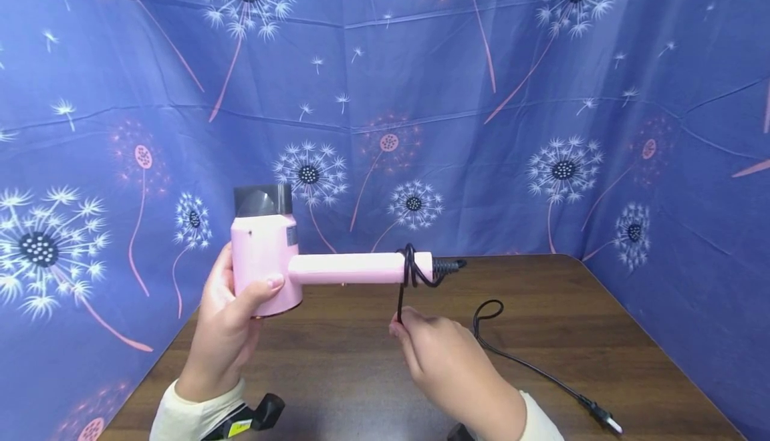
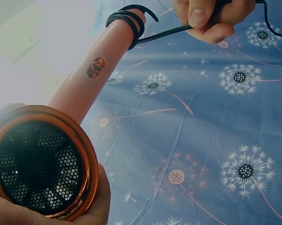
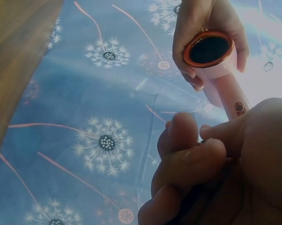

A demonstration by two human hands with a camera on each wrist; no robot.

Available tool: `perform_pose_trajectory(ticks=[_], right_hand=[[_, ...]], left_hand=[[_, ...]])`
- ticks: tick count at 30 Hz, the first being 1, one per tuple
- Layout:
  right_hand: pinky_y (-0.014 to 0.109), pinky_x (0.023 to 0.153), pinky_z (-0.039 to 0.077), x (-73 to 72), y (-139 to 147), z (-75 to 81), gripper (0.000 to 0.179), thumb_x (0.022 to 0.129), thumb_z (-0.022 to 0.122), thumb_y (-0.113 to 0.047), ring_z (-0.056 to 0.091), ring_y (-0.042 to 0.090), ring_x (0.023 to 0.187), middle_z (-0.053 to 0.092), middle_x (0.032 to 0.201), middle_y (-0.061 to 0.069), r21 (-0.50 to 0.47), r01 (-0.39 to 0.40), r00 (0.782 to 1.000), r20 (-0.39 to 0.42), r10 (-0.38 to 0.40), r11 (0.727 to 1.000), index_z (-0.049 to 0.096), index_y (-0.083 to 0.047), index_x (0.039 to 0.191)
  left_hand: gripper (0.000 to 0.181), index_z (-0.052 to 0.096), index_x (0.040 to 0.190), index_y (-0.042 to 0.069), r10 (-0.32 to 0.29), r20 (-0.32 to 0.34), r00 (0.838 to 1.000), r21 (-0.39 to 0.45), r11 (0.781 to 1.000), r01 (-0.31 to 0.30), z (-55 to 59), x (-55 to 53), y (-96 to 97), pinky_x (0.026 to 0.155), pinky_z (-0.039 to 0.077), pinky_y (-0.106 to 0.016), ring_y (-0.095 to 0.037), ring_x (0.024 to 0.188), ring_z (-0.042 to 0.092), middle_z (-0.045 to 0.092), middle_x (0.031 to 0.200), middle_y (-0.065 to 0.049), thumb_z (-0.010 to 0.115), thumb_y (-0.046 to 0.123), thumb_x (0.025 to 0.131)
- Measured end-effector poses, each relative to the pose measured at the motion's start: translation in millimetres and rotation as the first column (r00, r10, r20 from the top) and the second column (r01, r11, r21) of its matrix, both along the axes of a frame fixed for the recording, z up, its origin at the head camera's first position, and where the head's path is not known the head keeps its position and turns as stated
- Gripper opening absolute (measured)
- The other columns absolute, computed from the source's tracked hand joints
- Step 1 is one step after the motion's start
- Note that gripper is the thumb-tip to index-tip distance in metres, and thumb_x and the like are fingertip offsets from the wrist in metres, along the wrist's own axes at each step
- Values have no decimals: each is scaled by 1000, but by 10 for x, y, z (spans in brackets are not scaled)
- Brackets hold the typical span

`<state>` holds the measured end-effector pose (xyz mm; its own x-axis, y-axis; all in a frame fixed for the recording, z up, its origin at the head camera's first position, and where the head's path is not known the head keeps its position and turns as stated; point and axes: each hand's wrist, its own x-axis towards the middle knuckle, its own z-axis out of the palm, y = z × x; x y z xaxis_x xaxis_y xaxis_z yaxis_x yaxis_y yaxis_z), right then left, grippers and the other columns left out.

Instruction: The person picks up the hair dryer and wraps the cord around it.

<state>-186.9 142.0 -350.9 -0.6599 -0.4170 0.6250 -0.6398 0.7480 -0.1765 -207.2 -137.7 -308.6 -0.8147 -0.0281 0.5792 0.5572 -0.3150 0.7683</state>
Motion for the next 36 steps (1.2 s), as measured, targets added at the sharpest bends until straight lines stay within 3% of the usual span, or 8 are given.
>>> perform_pose_trajectory(ticks=[6, 13, 24, 36], right_hand=[[18, 48, 35, 31, 4, 10, 13, 104, 62, -21, 35, -7, 56, 38, 64, -25, 9, -5, 1000, -17, 6, 1000, 63, -23, 91], [16, 47, 27, 82, 9, 30, 31, 105, 61, -24, 26, -6, 55, 22, 64, -24, 19, 1, 999, -35, 0, 1000, 46, -27, 78], [10, 49, 24, 179, 30, 69, 26, 103, 62, -18, 24, -8, 56, 21, 67, -24, 20, -23, 996, -84, 24, 1000, 46, -24, 84], [9, 54, 33, 245, 63, 155, 21, 101, 64, -15, 37, -10, 61, 55, 77, -25, 12, -69, 986, -152, 70, 998, 53, -25, 87]], left_hand=[[72, 42, 149, 11, 33, -6, 999, 4, 999, -33, 5, 4, 6, 86, 62, -42, -36, 115, 64, 59, 134, -23, 68, -11, 85], [73, 42, 149, 12, 64, -1, 998, 6, 998, -64, 6, -7, 4, 86, 61, -41, -34, 115, 63, 57, 134, -21, 69, -11, 84], [74, 44, 148, 15, 126, 10, 992, -15, 992, -126, 13, 9, 14, 87, 62, -42, -36, 115, 61, 57, 135, -19, 72, -9, 84], [75, 44, 148, 17, 138, 10, 990, -30, 990, -137, 4, 11, 16, 88, 61, -40, -36, 115, 61, 58, 135, -18, 74, -7, 84]])
